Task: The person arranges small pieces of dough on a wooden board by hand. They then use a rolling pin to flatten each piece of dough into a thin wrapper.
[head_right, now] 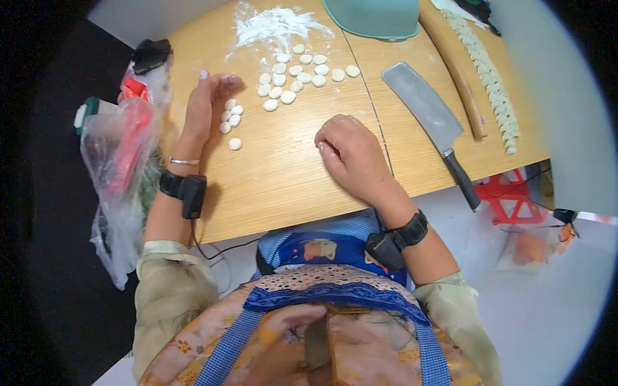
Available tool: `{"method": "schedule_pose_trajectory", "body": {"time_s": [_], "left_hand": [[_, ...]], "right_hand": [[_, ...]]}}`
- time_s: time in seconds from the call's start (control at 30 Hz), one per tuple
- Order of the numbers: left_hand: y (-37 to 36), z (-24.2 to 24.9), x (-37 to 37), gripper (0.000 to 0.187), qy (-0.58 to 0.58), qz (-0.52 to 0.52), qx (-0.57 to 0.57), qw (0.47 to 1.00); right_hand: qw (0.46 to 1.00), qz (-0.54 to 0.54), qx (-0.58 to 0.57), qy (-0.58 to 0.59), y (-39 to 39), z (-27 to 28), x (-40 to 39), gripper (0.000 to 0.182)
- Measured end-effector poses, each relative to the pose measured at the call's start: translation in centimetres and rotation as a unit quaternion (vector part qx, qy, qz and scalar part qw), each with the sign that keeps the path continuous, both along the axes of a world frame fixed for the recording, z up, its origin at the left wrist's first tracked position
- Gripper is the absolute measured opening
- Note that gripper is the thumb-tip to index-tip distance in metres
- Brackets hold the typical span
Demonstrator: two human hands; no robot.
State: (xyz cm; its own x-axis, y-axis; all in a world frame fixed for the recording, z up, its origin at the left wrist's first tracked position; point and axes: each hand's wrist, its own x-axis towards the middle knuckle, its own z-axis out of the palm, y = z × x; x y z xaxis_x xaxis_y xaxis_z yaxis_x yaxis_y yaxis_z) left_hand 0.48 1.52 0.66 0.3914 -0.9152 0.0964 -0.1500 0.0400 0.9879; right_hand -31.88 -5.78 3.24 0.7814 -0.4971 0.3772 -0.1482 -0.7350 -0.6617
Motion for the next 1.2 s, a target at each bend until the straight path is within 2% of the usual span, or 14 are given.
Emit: {"method": "schedule_pose_trajectory", "body": {"time_s": [0.07,0.17,0.2,0.23,0.3,0.33,0.4,0.43,0.5,0.53,0.67,0.8,0.87,1.2], "left_hand": [[1.5,1.3,-1.3,0.060,-0.063,0.043,0.026,0.997],[4.0,2.6,-3.3,0.059,-0.119,0.036,0.111,0.986],[4.7,2.3,-4.5,0.052,-0.048,0.058,0.086,0.993],[5.2,2.2,-5.2,0.052,-0.055,0.055,0.097,0.992],[6.4,1.9,-6.4,0.040,-0.131,0.098,-0.003,0.986],[7.3,2.1,-6.4,0.040,-0.137,0.096,0.007,0.986],[9.0,3.1,-6.0,0.036,-0.440,0.113,0.090,0.886],[9.2,3.1,-6.2,0.036,-0.447,0.109,0.095,0.883],[9.4,2.5,-6.8,0.041,-0.354,0.116,0.180,0.911],[9.2,2.1,-7.3,0.040,-0.335,0.130,0.165,0.918],[7.8,2.4,-10.6,0.037,-0.434,0.092,0.109,0.890],[7.5,3.4,-11.5,0.031,-0.440,0.054,0.120,0.888],[7.9,3.8,-11.2,0.021,-0.371,0.059,0.155,0.914],[8.3,4.2,-10.4,0.008,-0.429,0.016,0.118,0.896]], "right_hand": [[1.000,0.002,-0.002,-0.021,0.1,0.0,-0.2,0.005],[0.998,0.009,-0.032,-0.043,0.0,-0.7,-0.4,0.006],[0.997,0.018,-0.060,-0.044,0.0,-1.0,-0.5,0.006],[0.997,0.013,-0.049,-0.051,0.0,-1.0,-0.5,0.006],[0.996,0.025,-0.076,-0.041,0.0,-1.1,-0.8,0.008],[0.997,0.023,-0.065,-0.046,0.1,-1.2,-1.0,0.008],[0.996,0.010,-0.070,-0.056,0.3,-1.5,-1.1,0.008],[0.996,0.007,-0.064,-0.063,0.3,-1.4,-1.2,0.008],[0.996,0.002,-0.075,-0.052,0.4,-1.4,-1.3,0.008],[0.996,-0.001,-0.070,-0.058,0.4,-1.5,-1.3,0.008],[0.993,-0.003,-0.090,-0.079,0.3,-1.9,-1.3,0.007],[0.993,-0.013,-0.088,-0.082,0.4,-1.9,-1.5,0.007],[0.993,-0.012,-0.087,-0.078,0.4,-1.9,-1.5,0.007],[0.993,-0.019,-0.095,-0.063,0.5,-1.9,-1.4,0.006]]}}
